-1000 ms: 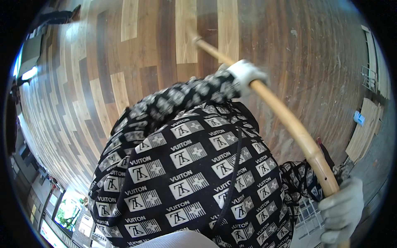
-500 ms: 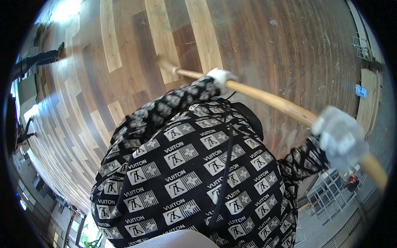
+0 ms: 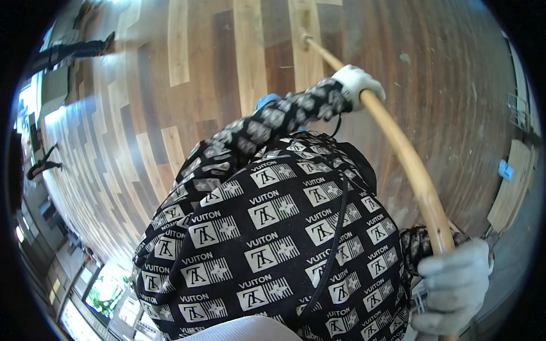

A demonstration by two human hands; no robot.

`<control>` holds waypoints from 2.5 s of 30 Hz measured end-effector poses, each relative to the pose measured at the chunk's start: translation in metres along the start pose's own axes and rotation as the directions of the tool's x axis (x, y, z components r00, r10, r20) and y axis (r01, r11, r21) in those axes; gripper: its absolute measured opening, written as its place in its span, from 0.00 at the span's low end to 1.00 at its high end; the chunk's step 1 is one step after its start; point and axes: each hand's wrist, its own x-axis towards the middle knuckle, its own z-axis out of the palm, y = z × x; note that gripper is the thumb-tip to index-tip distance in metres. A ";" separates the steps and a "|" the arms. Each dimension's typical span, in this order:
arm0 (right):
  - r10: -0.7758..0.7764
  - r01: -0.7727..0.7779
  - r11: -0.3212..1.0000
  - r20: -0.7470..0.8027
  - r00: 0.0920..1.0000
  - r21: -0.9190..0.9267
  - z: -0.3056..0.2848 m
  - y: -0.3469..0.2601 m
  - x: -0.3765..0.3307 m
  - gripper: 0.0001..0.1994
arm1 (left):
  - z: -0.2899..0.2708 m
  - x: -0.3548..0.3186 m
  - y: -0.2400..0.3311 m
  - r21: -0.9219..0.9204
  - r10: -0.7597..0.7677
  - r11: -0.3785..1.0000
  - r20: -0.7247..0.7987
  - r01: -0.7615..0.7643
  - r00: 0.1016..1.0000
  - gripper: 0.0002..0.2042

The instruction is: The person sweeps the wooden floor with a broom.

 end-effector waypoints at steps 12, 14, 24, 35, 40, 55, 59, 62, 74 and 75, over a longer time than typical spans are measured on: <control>0.317 -0.191 0.830 -0.161 0.935 0.524 0.123 0.186 0.037 0.03 | -0.077 -0.275 -0.079 0.469 -0.736 0.568 -0.077 0.676 0.672 0.14; 0.296 -0.124 0.824 -0.232 0.927 0.553 0.115 0.188 0.037 0.04 | -0.076 -0.262 -0.087 0.473 -0.735 0.582 -0.044 0.662 0.677 0.14; 0.298 -0.451 0.890 -0.668 0.682 -0.063 0.007 0.023 -0.068 0.07 | -0.024 -0.015 -0.016 0.262 -0.354 0.931 0.486 0.254 0.799 0.23; 0.110 -0.268 0.911 -0.445 0.889 -0.312 0.024 0.005 0.007 0.06 | 0.003 0.086 -0.029 0.131 0.115 0.979 0.267 -0.154 0.957 0.12; 0.051 -0.103 0.974 -0.249 0.967 -0.201 0.008 -0.026 -0.045 0.07 | -0.040 -0.002 0.021 0.139 0.078 0.985 0.163 -0.101 0.984 0.18; 0.333 0.072 0.836 -0.607 0.721 0.544 0.085 0.184 -0.013 0.11 | -0.094 -0.127 -0.122 0.520 -0.538 0.730 0.034 0.445 0.842 0.15; 0.364 -0.573 0.818 -0.814 0.452 0.048 0.032 0.124 -0.082 0.16 | -0.049 -0.020 -0.084 0.400 -0.433 0.850 0.155 0.344 0.888 0.12; 0.343 -0.403 0.899 -0.842 0.415 0.168 -0.008 0.071 -0.098 0.19 | -0.012 0.082 -0.072 0.382 -0.230 0.918 0.294 0.107 0.928 0.17; 0.160 -0.345 0.860 -0.442 0.882 -0.375 -0.151 0.069 -0.003 0.06 | -0.066 0.228 -0.079 0.228 0.069 0.963 0.304 -0.143 0.950 0.20; 0.036 -0.133 0.949 -0.322 0.946 -0.285 -0.173 0.078 -0.011 0.06 | -0.087 0.218 -0.072 0.203 0.093 0.968 0.257 -0.148 0.962 0.20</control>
